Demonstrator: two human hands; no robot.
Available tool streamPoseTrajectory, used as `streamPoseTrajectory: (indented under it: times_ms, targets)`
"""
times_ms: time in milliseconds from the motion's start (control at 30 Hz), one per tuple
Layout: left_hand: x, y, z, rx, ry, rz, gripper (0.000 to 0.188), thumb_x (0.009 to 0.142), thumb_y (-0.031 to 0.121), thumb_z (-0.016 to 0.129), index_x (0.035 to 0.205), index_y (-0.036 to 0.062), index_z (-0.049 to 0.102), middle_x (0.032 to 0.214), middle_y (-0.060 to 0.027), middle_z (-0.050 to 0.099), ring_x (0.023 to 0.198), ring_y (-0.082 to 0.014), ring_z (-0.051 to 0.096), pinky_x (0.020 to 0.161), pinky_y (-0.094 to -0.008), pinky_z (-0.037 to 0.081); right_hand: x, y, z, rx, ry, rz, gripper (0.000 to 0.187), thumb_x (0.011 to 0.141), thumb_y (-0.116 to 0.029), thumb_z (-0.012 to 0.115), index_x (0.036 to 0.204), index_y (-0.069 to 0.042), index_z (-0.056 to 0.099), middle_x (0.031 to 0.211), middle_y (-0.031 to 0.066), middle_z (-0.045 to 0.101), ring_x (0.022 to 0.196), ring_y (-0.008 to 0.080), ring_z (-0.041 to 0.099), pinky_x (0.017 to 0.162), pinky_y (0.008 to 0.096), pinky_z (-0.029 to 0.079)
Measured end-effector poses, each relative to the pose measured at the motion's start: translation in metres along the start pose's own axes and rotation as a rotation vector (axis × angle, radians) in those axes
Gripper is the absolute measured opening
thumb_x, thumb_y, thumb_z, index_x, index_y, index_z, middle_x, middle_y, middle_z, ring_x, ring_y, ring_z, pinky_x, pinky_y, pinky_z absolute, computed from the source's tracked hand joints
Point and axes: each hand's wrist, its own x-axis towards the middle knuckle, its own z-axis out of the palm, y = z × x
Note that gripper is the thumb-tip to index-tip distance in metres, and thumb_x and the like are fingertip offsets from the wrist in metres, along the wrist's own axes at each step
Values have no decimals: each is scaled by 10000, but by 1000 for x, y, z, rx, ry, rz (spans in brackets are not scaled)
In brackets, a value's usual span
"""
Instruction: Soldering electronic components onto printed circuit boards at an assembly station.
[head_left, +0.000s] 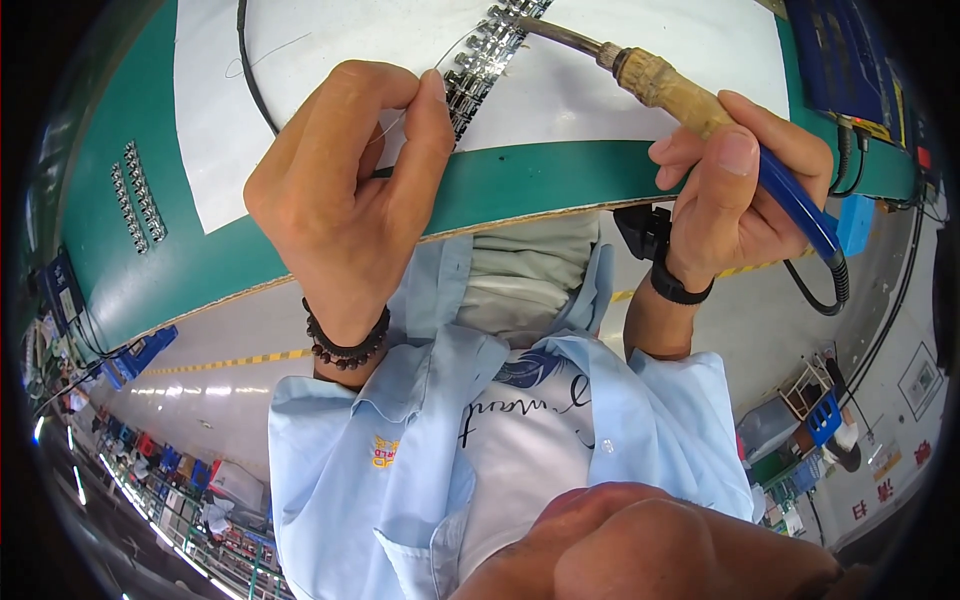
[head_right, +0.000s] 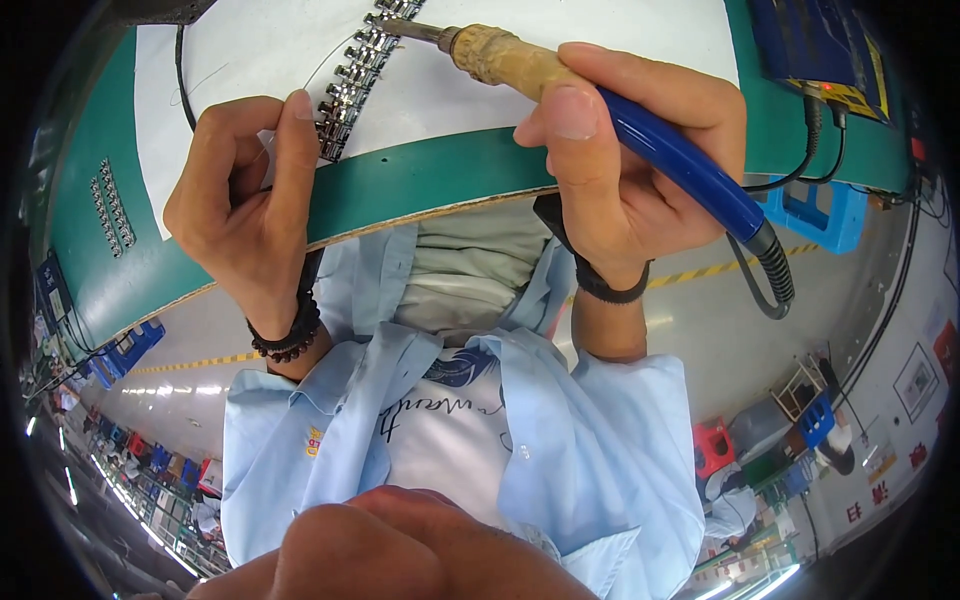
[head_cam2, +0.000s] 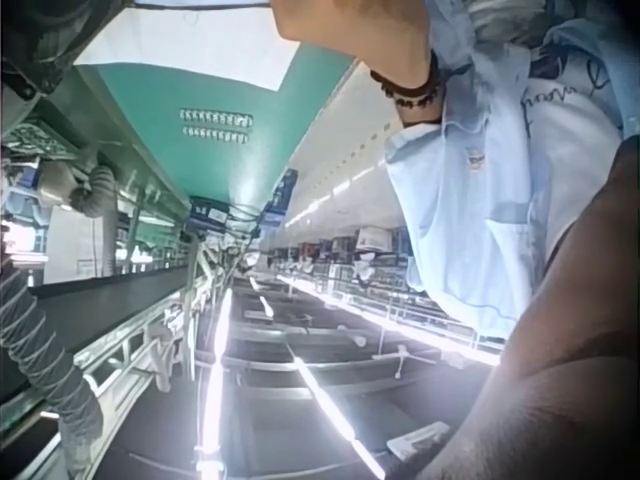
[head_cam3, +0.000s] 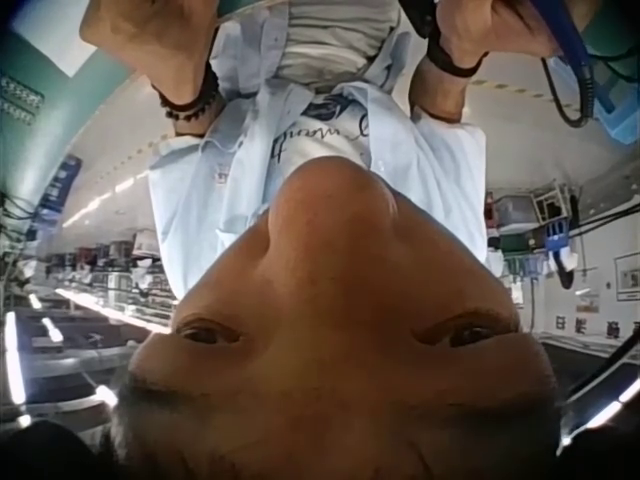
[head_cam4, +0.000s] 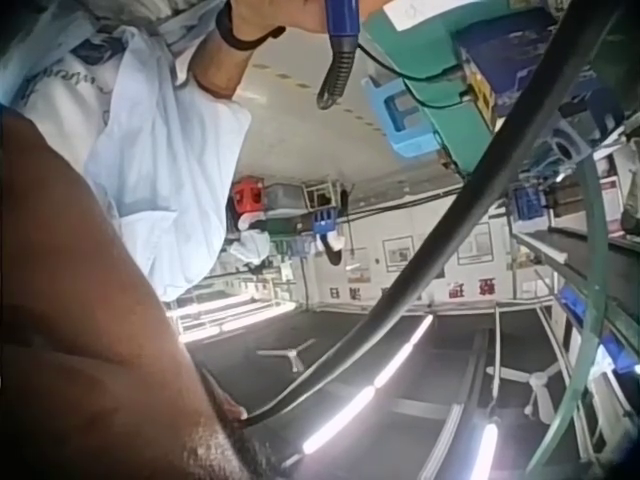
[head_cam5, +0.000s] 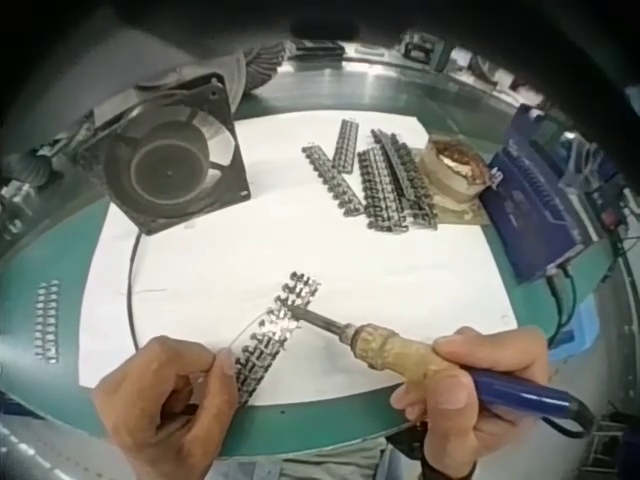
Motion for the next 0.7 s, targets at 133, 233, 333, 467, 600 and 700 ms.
streamPoseTrajectory:
  times_ms: [133,233,333,467,600,700]
  targets:
    - [0,1,0,1,-1,-14,142,820,38,750,767,36,618,518,65,364,494,-12,248,473,-217,148,1,3,3,19,-5,-35,231,868,-10,695,1012,111,561,682,160,668,576,113,652,502,156,481]
    - [0,1,0,-2,-11,-23,144,824,41,748,767,35,615,517,66,358,494,-12,244,474,-217,146,2,3,4,23,2,-25,233,865,-1,695,1014,115,560,685,161,667,577,118,654,506,160,487]
    - [0,2,-1,-5,-27,-27,145,826,43,746,767,34,614,518,67,357,494,-12,243,474,-218,145,4,3,3,-64,-45,-60,232,911,-78,653,1019,104,558,655,175,645,499,148,616,437,193,460]
    - [2,5,-3,3,-35,-31,155,757,-36,735,759,35,597,581,10,485,463,-51,319,422,-237,226,3,2,3,-120,-60,-69,249,935,-121,631,1025,99,557,643,183,635,461,165,599,404,208,447]
    - [2,5,-3,11,-42,-52,153,758,-35,735,760,35,599,578,11,478,463,-50,317,423,-237,222,3,1,2,-118,-52,-46,254,936,-128,629,1025,99,559,646,186,636,461,167,602,401,206,447]
    - [1,5,-3,-5,0,-35,151,760,-34,735,760,34,600,574,12,473,464,-48,315,424,-237,219,4,0,-1,-120,-52,-36,255,937,-132,628,1023,99,560,646,188,636,461,168,604,398,204,446]
